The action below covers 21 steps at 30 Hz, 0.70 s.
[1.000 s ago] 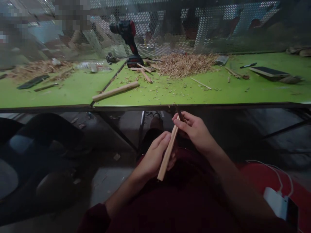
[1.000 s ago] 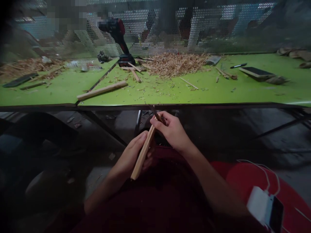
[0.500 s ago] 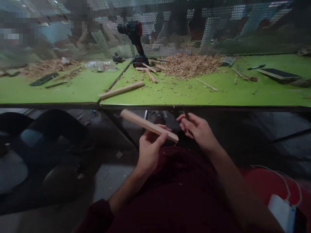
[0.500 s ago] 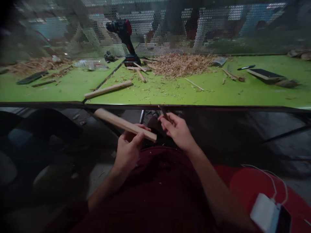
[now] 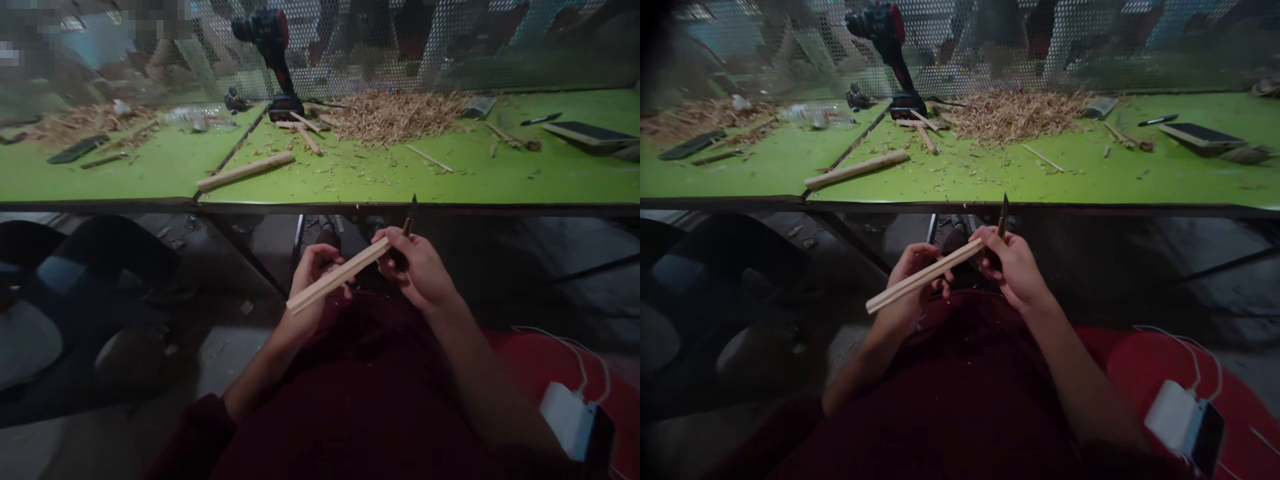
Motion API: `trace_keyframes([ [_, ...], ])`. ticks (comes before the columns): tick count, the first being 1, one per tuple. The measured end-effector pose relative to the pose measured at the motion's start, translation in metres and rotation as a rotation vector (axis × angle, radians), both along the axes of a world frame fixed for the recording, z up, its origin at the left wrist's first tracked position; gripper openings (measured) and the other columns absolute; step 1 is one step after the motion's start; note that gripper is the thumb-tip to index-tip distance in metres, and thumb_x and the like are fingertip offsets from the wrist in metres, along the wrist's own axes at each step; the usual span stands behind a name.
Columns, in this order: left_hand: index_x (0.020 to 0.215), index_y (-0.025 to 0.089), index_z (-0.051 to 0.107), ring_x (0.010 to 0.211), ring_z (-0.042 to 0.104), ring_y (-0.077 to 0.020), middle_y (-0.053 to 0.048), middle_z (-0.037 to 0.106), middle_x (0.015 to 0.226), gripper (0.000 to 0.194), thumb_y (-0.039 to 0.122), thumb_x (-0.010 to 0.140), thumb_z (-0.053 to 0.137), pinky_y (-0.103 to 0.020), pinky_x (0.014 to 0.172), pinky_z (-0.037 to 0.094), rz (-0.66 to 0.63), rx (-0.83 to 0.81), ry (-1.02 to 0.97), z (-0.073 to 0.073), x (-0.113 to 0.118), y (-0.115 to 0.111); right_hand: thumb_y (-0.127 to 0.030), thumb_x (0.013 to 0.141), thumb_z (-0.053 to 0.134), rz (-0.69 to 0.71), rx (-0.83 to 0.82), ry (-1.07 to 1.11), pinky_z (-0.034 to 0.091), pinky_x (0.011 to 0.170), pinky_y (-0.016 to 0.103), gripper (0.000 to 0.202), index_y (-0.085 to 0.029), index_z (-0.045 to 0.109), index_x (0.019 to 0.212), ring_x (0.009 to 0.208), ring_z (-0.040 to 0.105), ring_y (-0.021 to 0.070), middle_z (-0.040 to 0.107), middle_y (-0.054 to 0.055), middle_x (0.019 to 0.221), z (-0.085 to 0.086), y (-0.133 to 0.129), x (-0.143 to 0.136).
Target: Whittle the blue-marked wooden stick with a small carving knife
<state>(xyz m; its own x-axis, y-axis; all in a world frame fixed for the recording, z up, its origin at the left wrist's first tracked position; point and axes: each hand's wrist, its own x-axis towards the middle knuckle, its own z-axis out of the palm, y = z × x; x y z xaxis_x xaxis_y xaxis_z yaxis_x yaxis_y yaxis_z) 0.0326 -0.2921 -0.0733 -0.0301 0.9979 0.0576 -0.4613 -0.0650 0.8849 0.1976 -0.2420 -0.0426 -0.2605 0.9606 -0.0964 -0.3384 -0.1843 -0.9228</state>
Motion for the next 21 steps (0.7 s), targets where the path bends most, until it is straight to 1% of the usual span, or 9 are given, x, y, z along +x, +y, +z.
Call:
trace_keyframes([
  [2, 0.091, 0.019, 0.055, 0.049, 0.059, -0.0119, 0.000, 0.060, 0.071, 0.018, 0.034, 0.084, 0.061, -0.019, 0.040, 0.045, -0.297, -0.155, -0.088, -0.004, -0.010, -0.003, -0.046, 0.076, 0.073, -0.002, 0.019, -0.013, 0.011, 0.034, 0.019, 0.029, -0.018, 0.065, 0.074, 0.040, 0.028, 0.0040, 0.039, -0.005, 0.050, 0.004, 0.002, 0.007],
  [3, 0.084, 0.017, 0.055, 0.044, 0.055, -0.0112, 0.000, 0.057, 0.065, 0.022, 0.039, 0.087, 0.056, -0.018, 0.035, 0.041, -0.453, -0.199, -0.144, -0.004, -0.015, -0.006, -0.047, 0.077, 0.072, 0.006, 0.027, -0.022, 0.010, 0.034, 0.019, 0.030, -0.018, 0.065, 0.074, 0.040, 0.027, 0.0036, 0.038, -0.005, 0.050, 0.007, 0.002, 0.009],
  [5, 0.075, 0.015, 0.055, 0.042, 0.051, -0.0120, -0.001, 0.051, 0.057, 0.043, 0.053, 0.091, 0.043, -0.017, 0.028, 0.033, -0.714, -0.229, -0.265, -0.003, -0.023, -0.015, -0.049, 0.078, 0.072, 0.019, 0.044, -0.041, 0.010, 0.033, 0.018, 0.033, -0.017, 0.064, 0.073, 0.039, 0.026, 0.0030, 0.037, -0.006, 0.049, 0.011, 0.003, 0.013],
  [7, 0.076, 0.014, 0.057, 0.040, 0.049, -0.0113, 0.000, 0.047, 0.055, 0.056, 0.063, 0.091, 0.035, -0.016, 0.026, 0.029, -0.831, -0.194, -0.348, 0.001, -0.027, -0.025, -0.049, 0.077, 0.073, 0.021, 0.060, -0.054, 0.011, 0.033, 0.017, 0.035, -0.016, 0.064, 0.073, 0.040, 0.027, 0.0029, 0.037, -0.006, 0.050, 0.013, 0.004, 0.015],
  [11, 0.084, 0.015, 0.055, 0.037, 0.042, -0.0072, 0.001, 0.047, 0.057, 0.052, 0.065, 0.089, 0.041, -0.015, 0.029, 0.023, -0.919, -0.150, -0.376, 0.009, -0.026, -0.038, -0.051, 0.077, 0.073, 0.026, 0.099, -0.086, 0.013, 0.034, 0.017, 0.036, -0.016, 0.064, 0.074, 0.043, 0.030, 0.0037, 0.040, -0.004, 0.056, 0.012, 0.008, 0.015],
  [14, 0.085, 0.017, 0.049, 0.038, 0.038, -0.0057, 0.002, 0.047, 0.058, 0.038, 0.053, 0.093, 0.043, -0.015, 0.033, 0.025, -0.921, -0.153, -0.345, 0.010, -0.022, -0.038, -0.053, 0.081, 0.067, 0.001, 0.184, -0.187, 0.017, 0.035, 0.018, 0.038, -0.016, 0.064, 0.081, 0.045, 0.031, 0.0046, 0.042, -0.004, 0.061, 0.007, 0.013, 0.015],
  [17, 0.080, 0.018, 0.044, 0.038, 0.033, -0.0041, 0.005, 0.042, 0.056, 0.024, 0.035, 0.097, 0.042, -0.014, 0.035, 0.024, -0.834, -0.160, -0.317, 0.009, -0.016, -0.034, -0.048, 0.086, 0.063, -0.185, 0.408, -0.440, 0.032, 0.043, 0.020, 0.032, -0.018, 0.062, 0.097, 0.051, 0.040, 0.0073, 0.052, -0.002, 0.070, 0.003, 0.017, 0.018],
  [19, 0.078, 0.018, 0.043, 0.038, 0.030, -0.0034, 0.006, 0.039, 0.055, 0.024, 0.032, 0.098, 0.042, -0.013, 0.036, 0.021, -0.763, -0.156, -0.313, 0.009, -0.012, -0.031, -0.039, 0.090, 0.060, -0.346, 0.596, -0.697, 0.042, 0.060, 0.024, 0.025, -0.018, 0.060, 0.104, 0.064, 0.051, 0.0112, 0.060, 0.002, 0.081, 0.002, 0.013, 0.020],
  [21, 0.077, 0.018, 0.043, 0.038, 0.029, -0.0032, 0.007, 0.038, 0.055, 0.026, 0.034, 0.098, 0.042, -0.014, 0.036, 0.021, -0.718, -0.147, -0.315, 0.008, -0.009, -0.028, -0.031, 0.094, 0.053, -0.381, 0.742, -0.926, 0.044, 0.074, 0.028, 0.018, -0.017, 0.061, 0.102, 0.078, 0.058, 0.0158, 0.064, 0.006, 0.090, 0.001, 0.002, 0.019],
])
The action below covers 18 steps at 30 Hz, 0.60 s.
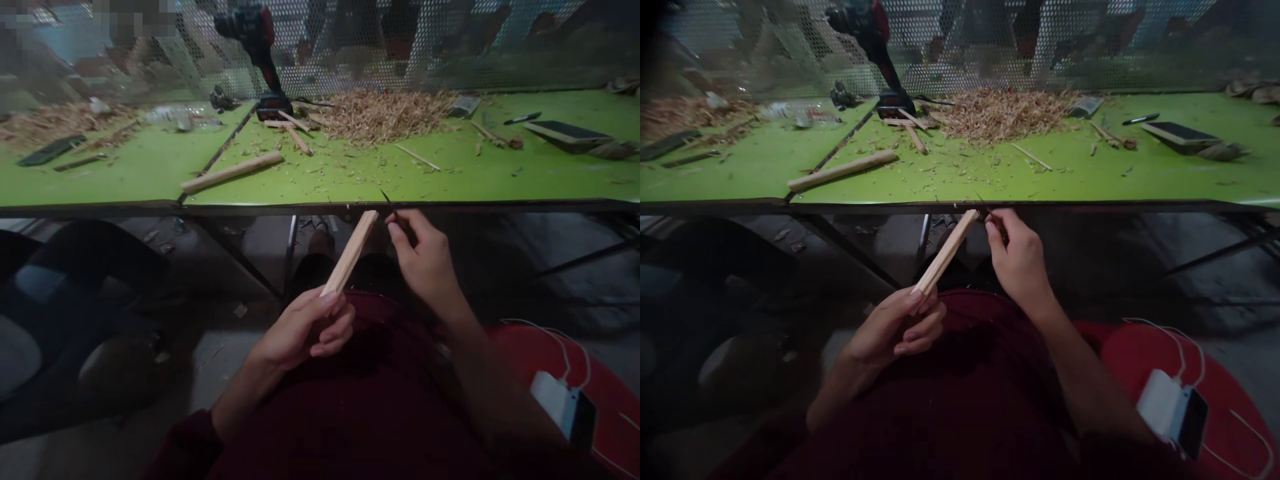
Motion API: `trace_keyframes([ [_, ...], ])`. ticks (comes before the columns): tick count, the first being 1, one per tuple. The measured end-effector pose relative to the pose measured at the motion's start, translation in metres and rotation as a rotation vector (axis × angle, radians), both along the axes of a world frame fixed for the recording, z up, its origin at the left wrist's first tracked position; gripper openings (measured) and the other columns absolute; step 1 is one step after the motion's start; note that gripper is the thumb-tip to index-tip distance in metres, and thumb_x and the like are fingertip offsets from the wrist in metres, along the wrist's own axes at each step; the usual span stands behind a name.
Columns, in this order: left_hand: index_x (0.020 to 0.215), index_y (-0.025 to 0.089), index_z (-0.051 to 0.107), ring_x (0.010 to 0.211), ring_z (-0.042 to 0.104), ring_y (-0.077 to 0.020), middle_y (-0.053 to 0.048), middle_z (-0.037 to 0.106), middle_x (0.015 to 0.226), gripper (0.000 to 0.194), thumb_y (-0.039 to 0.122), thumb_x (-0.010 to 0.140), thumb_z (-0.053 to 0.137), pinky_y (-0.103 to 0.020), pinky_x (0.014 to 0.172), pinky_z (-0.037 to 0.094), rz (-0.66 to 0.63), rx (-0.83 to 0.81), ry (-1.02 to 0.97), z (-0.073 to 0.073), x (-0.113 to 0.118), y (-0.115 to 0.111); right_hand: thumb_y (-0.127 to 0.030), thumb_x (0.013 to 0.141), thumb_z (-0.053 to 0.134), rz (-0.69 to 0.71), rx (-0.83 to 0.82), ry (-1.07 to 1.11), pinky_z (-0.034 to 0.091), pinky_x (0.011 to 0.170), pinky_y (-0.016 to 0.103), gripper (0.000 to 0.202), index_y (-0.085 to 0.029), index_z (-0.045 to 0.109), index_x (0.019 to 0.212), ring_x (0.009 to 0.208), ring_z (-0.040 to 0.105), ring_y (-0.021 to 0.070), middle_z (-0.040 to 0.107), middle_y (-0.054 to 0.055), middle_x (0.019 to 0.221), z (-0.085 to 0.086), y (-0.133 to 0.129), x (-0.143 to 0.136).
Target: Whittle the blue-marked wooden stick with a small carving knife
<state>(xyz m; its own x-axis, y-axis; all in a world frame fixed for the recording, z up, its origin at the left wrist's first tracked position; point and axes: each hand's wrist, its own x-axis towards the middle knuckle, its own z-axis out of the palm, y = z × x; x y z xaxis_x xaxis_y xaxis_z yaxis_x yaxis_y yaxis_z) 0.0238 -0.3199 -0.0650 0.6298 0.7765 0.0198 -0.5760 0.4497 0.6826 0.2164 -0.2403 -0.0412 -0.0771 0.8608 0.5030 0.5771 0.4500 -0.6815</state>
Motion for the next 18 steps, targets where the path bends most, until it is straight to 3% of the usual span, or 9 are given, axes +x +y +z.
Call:
trace_keyframes([
  [5, 0.079, 0.018, 0.044, 0.037, 0.026, -0.0023, 0.008, 0.038, 0.054, 0.028, 0.040, 0.097, 0.045, -0.015, 0.037, 0.021, 0.083, -0.004, 0.023, 0.001, 0.006, 0.004, -0.023, 0.099, 0.041, 0.286, 0.102, -0.427, 0.044, 0.073, 0.031, 0.024, -0.014, 0.062, 0.105, 0.079, 0.057, 0.0194, 0.064, 0.008, 0.086, 0.003, -0.040, -0.012],
  [10, 0.074, 0.015, 0.049, 0.035, 0.024, -0.0021, 0.009, 0.035, 0.050, 0.038, 0.046, 0.096, 0.046, -0.017, 0.036, 0.019, 0.103, 0.063, 0.099, 0.002, 0.008, 0.005, -0.023, 0.101, 0.039, 0.520, 0.239, -0.510, 0.044, 0.067, 0.026, 0.026, -0.011, 0.061, 0.110, 0.074, 0.056, 0.0158, 0.063, 0.007, 0.082, 0.011, -0.042, -0.007],
  [18, 0.093, 0.018, 0.050, 0.035, 0.029, -0.0043, 0.009, 0.039, 0.051, 0.017, 0.030, 0.100, 0.039, -0.015, 0.035, 0.022, 0.080, 0.171, -0.014, 0.006, 0.008, 0.002, -0.025, 0.100, 0.042, 0.472, 0.383, -0.597, 0.034, 0.055, 0.024, 0.028, -0.012, 0.064, 0.113, 0.061, 0.055, 0.0110, 0.064, 0.004, 0.077, 0.013, -0.026, 0.011],
])
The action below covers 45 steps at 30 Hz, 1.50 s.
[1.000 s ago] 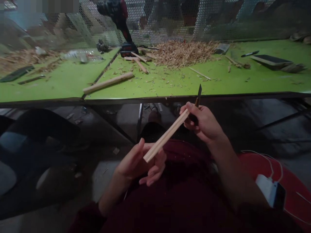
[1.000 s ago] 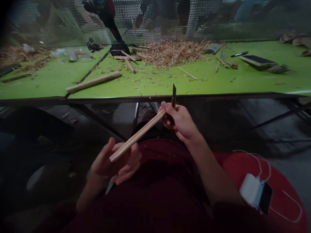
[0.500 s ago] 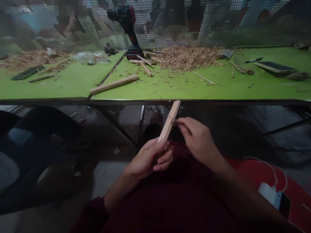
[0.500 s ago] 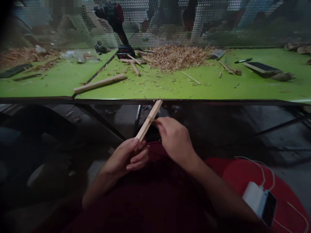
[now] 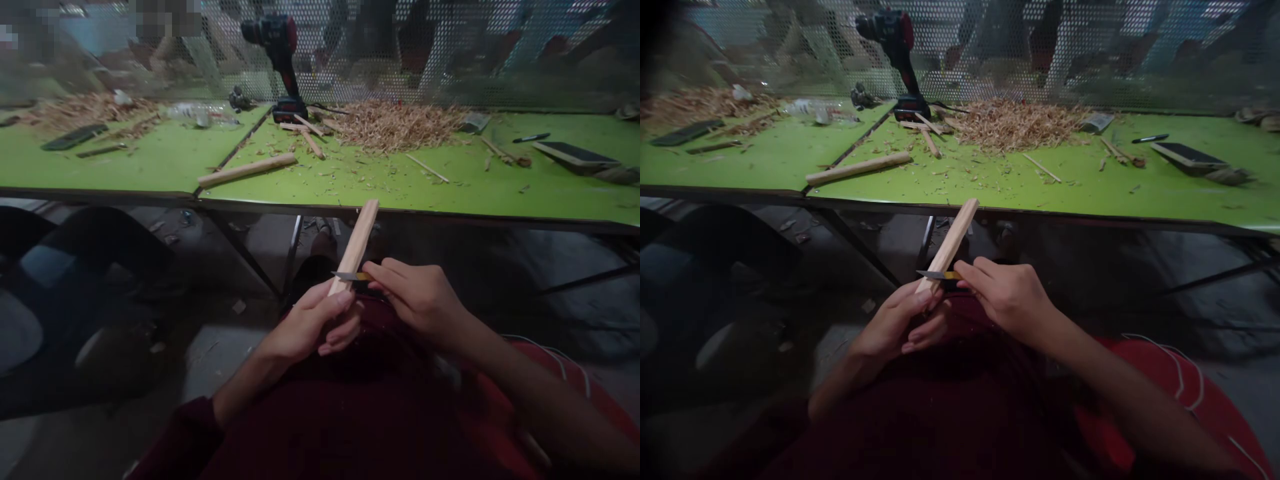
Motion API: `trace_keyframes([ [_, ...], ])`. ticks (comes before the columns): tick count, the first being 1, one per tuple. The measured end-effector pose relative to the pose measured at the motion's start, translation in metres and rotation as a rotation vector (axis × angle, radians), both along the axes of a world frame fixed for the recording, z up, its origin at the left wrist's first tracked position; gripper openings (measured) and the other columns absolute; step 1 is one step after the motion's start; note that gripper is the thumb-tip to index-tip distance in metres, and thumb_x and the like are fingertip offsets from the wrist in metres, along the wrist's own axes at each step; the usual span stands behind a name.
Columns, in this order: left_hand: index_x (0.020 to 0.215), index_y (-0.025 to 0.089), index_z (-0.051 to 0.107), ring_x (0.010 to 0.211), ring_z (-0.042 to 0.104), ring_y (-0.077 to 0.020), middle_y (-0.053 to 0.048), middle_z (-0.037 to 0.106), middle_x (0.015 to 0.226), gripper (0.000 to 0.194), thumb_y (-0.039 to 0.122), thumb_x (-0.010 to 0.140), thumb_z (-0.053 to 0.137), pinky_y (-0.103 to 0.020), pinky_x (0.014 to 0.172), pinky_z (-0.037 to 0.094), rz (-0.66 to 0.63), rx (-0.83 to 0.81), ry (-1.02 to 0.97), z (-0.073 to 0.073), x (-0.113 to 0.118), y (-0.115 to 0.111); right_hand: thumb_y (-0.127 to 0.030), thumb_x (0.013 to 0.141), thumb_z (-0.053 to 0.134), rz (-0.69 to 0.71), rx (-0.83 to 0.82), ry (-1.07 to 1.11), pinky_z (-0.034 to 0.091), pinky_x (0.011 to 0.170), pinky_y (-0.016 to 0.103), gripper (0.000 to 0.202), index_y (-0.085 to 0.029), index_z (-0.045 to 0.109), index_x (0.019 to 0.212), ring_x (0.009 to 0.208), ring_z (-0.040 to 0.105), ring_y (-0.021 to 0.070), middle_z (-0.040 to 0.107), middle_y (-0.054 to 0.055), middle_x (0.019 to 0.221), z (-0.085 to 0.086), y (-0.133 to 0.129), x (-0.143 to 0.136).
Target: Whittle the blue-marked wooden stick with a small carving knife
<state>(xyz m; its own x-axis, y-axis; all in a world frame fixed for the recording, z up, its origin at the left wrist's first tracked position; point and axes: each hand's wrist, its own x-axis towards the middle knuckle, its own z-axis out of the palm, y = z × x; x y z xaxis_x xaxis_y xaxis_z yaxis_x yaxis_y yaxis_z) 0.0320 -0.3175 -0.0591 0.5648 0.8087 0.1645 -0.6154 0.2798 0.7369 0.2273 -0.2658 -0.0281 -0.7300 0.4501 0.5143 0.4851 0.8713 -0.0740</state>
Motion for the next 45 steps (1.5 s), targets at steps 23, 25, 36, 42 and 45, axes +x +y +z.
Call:
trace_keyframes([
  [23, 0.083, 0.019, 0.045, 0.033, 0.021, -0.0026, 0.010, 0.030, 0.051, 0.024, 0.033, 0.101, 0.036, -0.012, 0.035, 0.020, 0.016, 0.017, -0.055, 0.004, -0.004, -0.002, -0.031, 0.099, 0.047, 0.014, 0.379, -0.107, 0.025, 0.052, 0.031, 0.025, -0.018, 0.068, 0.099, 0.055, 0.043, 0.0112, 0.058, -0.001, 0.065, 0.025, 0.025, -0.007],
  [25, 0.080, 0.019, 0.043, 0.033, 0.021, -0.0021, 0.010, 0.030, 0.051, 0.025, 0.033, 0.100, 0.037, -0.011, 0.036, 0.021, 0.007, 0.010, -0.057, 0.005, -0.006, -0.004, -0.032, 0.099, 0.047, 0.031, 0.372, -0.104, 0.024, 0.052, 0.031, 0.025, -0.019, 0.068, 0.098, 0.054, 0.043, 0.0113, 0.057, -0.001, 0.064, 0.027, 0.029, -0.008],
  [36, 0.078, 0.019, 0.042, 0.033, 0.018, -0.0018, 0.011, 0.031, 0.048, 0.025, 0.034, 0.099, 0.041, -0.011, 0.035, 0.021, -0.039, -0.029, -0.054, -0.002, -0.006, -0.012, -0.036, 0.099, 0.045, -0.076, 0.413, -0.172, 0.019, 0.051, 0.028, 0.030, -0.022, 0.071, 0.104, 0.055, 0.044, 0.0087, 0.063, 0.000, 0.070, 0.031, 0.067, 0.001],
  [42, 0.084, 0.019, 0.044, 0.032, 0.018, -0.0016, 0.011, 0.031, 0.048, 0.022, 0.035, 0.099, 0.041, -0.011, 0.036, 0.021, -0.164, -0.035, -0.091, -0.001, 0.002, -0.019, -0.036, 0.099, 0.046, -0.518, 0.174, 0.030, 0.034, 0.059, 0.023, 0.036, -0.011, 0.072, 0.101, 0.075, 0.063, 0.0142, 0.072, 0.009, 0.089, 0.039, 0.111, 0.035],
  [45, 0.078, 0.019, 0.042, 0.031, 0.016, -0.0011, 0.011, 0.028, 0.049, 0.029, 0.039, 0.099, 0.039, -0.012, 0.036, 0.021, -0.157, -0.093, -0.129, 0.001, 0.005, -0.006, -0.034, 0.099, 0.046, -0.376, -0.062, 0.311, 0.049, 0.077, 0.031, 0.033, -0.013, 0.070, 0.106, 0.092, 0.066, 0.0206, 0.073, 0.012, 0.101, 0.040, 0.081, 0.034],
])
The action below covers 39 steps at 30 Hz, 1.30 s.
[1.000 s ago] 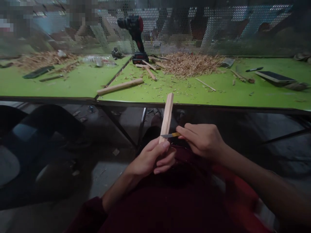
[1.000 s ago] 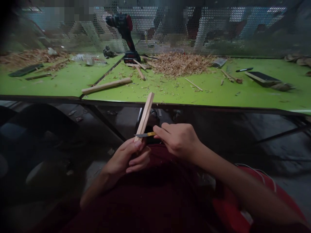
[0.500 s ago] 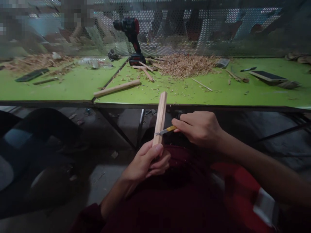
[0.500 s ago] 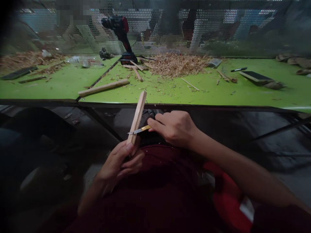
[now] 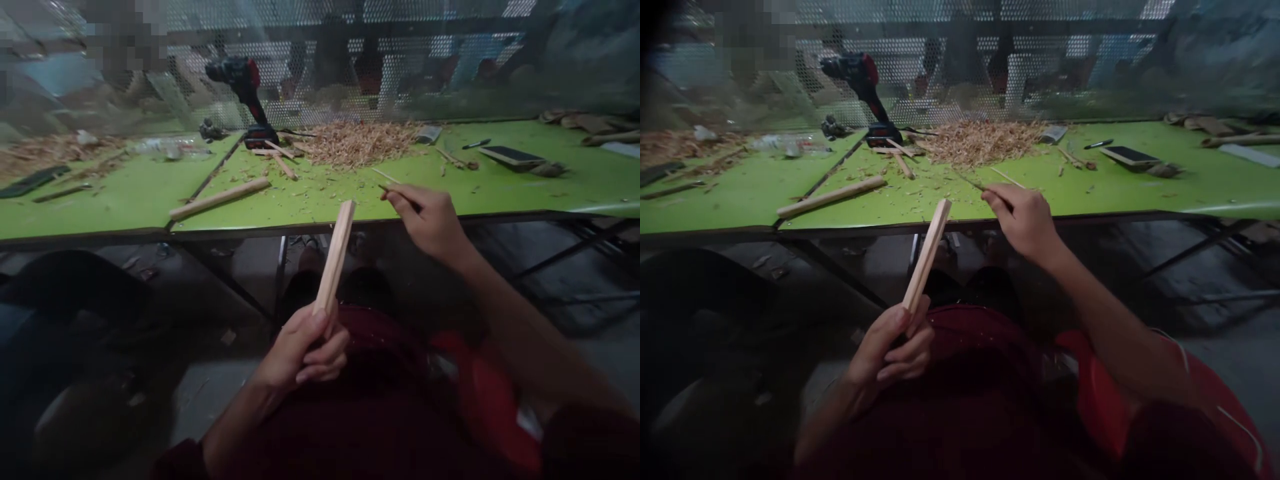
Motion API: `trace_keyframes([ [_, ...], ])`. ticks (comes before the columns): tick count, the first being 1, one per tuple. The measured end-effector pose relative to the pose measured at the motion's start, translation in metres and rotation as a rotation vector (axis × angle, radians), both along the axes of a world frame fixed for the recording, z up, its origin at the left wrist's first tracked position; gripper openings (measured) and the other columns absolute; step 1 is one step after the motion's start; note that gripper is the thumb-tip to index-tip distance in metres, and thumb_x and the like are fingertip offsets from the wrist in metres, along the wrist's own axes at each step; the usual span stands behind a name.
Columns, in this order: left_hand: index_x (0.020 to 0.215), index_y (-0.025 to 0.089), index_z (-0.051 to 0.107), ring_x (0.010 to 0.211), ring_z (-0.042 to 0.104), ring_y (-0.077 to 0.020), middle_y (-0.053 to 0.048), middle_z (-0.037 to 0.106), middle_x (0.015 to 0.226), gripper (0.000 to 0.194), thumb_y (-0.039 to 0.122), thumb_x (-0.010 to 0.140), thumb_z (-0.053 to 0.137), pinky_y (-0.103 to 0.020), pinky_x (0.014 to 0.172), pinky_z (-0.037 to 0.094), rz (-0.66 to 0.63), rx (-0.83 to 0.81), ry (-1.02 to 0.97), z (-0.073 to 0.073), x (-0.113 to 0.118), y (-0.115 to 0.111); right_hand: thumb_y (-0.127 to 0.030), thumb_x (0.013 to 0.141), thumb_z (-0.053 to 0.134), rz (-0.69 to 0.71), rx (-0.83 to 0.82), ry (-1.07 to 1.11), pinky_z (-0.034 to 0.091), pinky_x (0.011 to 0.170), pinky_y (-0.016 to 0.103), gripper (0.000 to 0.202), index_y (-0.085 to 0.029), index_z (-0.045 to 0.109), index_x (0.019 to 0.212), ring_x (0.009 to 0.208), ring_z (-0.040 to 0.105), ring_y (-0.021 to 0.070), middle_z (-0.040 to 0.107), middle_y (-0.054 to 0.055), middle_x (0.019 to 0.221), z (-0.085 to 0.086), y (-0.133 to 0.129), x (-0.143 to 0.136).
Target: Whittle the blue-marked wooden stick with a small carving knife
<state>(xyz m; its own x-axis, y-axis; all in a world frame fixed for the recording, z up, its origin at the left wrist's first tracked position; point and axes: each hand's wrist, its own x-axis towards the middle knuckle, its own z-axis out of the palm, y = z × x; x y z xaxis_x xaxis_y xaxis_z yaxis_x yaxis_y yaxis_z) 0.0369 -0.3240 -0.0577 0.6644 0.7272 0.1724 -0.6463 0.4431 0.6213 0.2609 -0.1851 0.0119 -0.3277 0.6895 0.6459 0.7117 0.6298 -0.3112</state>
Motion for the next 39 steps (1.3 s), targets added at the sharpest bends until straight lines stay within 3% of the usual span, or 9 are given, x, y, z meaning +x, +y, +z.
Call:
trace_keyframes([
  [4, 0.076, 0.020, 0.043, 0.032, 0.017, -0.0015, 0.011, 0.028, 0.049, 0.030, 0.042, 0.097, 0.044, -0.012, 0.035, 0.020, 0.062, 0.011, -0.007, -0.001, 0.003, 0.012, -0.034, 0.096, 0.052, 0.282, -0.246, 0.086, 0.049, 0.076, 0.028, 0.026, -0.015, 0.070, 0.098, 0.083, 0.066, 0.0169, 0.072, 0.007, 0.092, -0.015, -0.055, -0.018],
  [7, 0.080, 0.020, 0.047, 0.031, 0.018, -0.0023, 0.011, 0.030, 0.048, 0.028, 0.041, 0.098, 0.043, -0.012, 0.034, 0.020, 0.098, 0.056, 0.013, -0.004, 0.006, 0.015, -0.035, 0.097, 0.051, 0.396, -0.216, -0.033, 0.044, 0.064, 0.023, 0.027, -0.016, 0.070, 0.096, 0.071, 0.061, 0.0124, 0.068, 0.004, 0.082, -0.027, -0.073, -0.030],
  [12, 0.081, 0.016, 0.054, 0.030, 0.022, -0.0035, 0.010, 0.030, 0.043, 0.035, 0.041, 0.099, 0.039, -0.014, 0.034, 0.023, 0.132, 0.094, 0.080, -0.007, 0.008, 0.018, -0.036, 0.099, 0.048, 0.398, -0.036, -0.236, 0.032, 0.053, 0.023, 0.030, -0.018, 0.072, 0.102, 0.057, 0.052, 0.0086, 0.060, 0.000, 0.069, -0.031, -0.069, -0.033],
  [17, 0.097, 0.016, 0.055, 0.030, 0.020, -0.0030, 0.012, 0.030, 0.046, 0.024, 0.034, 0.100, 0.040, -0.013, 0.034, 0.022, 0.124, 0.114, 0.094, -0.007, 0.005, 0.019, -0.037, 0.099, 0.048, 0.397, 0.074, -0.286, 0.027, 0.051, 0.025, 0.029, -0.019, 0.071, 0.101, 0.055, 0.049, 0.0083, 0.058, -0.001, 0.067, -0.030, -0.061, -0.030],
  [25, 0.086, 0.020, 0.048, 0.032, 0.022, -0.0031, 0.010, 0.032, 0.050, 0.020, 0.032, 0.100, 0.039, -0.012, 0.033, 0.020, 0.123, 0.191, 0.093, -0.008, -0.006, 0.016, -0.040, 0.097, 0.051, 0.405, 0.291, -0.307, 0.024, 0.051, 0.028, 0.026, -0.022, 0.070, 0.101, 0.052, 0.043, 0.0093, 0.056, -0.002, 0.065, -0.029, -0.056, -0.035],
  [29, 0.085, 0.021, 0.044, 0.032, 0.022, -0.0030, 0.010, 0.033, 0.050, 0.018, 0.032, 0.099, 0.042, -0.011, 0.033, 0.021, 0.147, 0.170, 0.076, -0.008, -0.005, 0.010, -0.041, 0.096, 0.053, 0.351, 0.285, -0.346, 0.029, 0.054, 0.026, 0.027, -0.024, 0.073, 0.101, 0.056, 0.049, 0.0103, 0.064, 0.001, 0.069, -0.020, -0.032, -0.032],
  [32, 0.087, 0.020, 0.043, 0.033, 0.024, -0.0026, 0.010, 0.034, 0.051, 0.016, 0.032, 0.097, 0.048, -0.010, 0.033, 0.020, 0.029, 0.165, 0.055, -0.008, -0.003, 0.000, -0.036, 0.095, 0.053, 0.105, 0.120, -0.180, 0.037, 0.065, 0.026, 0.032, -0.017, 0.077, 0.097, 0.076, 0.061, 0.0154, 0.073, 0.009, 0.086, 0.000, 0.017, -0.010],
  [35, 0.089, 0.019, 0.044, 0.032, 0.025, -0.0024, 0.011, 0.033, 0.050, 0.015, 0.032, 0.097, 0.047, -0.010, 0.034, 0.020, -0.047, 0.177, -0.004, -0.009, -0.003, 0.002, -0.032, 0.090, 0.057, -0.065, 0.025, 0.006, 0.035, 0.060, 0.026, 0.033, -0.005, 0.077, 0.088, 0.064, 0.058, 0.0133, 0.070, 0.010, 0.072, 0.017, 0.059, 0.014],
  [39, 0.080, 0.019, 0.045, 0.031, 0.021, -0.0019, 0.011, 0.030, 0.048, 0.026, 0.039, 0.098, 0.045, -0.012, 0.034, 0.022, 0.051, 0.123, -0.028, -0.014, -0.007, 0.026, -0.035, 0.095, 0.049, -0.025, -0.032, 0.114, 0.027, 0.043, 0.022, 0.038, -0.008, 0.075, 0.089, 0.039, 0.035, 0.0060, 0.048, -0.003, 0.045, 0.008, 0.045, 0.014],
])
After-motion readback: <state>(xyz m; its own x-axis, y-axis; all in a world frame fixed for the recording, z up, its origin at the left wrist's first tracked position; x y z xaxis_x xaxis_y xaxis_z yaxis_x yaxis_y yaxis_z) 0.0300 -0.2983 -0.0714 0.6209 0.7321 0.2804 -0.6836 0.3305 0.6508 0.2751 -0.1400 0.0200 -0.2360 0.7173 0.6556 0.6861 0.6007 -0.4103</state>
